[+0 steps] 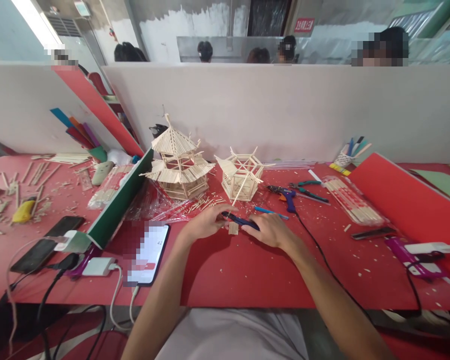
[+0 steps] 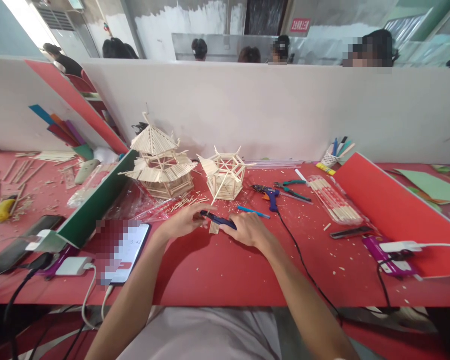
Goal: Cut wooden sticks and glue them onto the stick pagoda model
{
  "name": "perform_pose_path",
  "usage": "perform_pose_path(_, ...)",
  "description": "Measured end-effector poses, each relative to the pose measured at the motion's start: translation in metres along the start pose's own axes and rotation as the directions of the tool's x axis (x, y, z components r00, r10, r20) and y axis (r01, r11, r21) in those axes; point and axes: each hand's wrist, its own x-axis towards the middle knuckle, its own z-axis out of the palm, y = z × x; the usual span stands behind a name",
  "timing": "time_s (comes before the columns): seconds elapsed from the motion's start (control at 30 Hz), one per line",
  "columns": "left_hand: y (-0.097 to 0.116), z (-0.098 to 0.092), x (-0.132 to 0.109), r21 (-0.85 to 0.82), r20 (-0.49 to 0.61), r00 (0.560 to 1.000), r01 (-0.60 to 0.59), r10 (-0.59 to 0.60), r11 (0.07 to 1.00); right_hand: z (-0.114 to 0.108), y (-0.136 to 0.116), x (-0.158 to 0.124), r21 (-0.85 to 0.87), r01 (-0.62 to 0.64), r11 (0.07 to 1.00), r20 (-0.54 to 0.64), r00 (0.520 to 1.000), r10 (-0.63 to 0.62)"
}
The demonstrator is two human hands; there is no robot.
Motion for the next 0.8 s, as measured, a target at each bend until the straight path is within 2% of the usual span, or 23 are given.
perform_pose_path(0.23, 0.004, -0.004, -0.001, -0.065, 0.024, 1.000, 0.013, -0.011, 0.998, 0.005, -0.004, 0.001, -0.031, -0.034, 0.999, -0.023, 0.999, 0.034)
perform_pose_path(0.8, 0.006, -0.006, -0.002, -0.037, -0.008, 1.000, -0.004, 0.004, 0.999, 0.015, 0.001, 0.005, -0.041, -0.037, 0.998, -0.053, 0.998, 0.035)
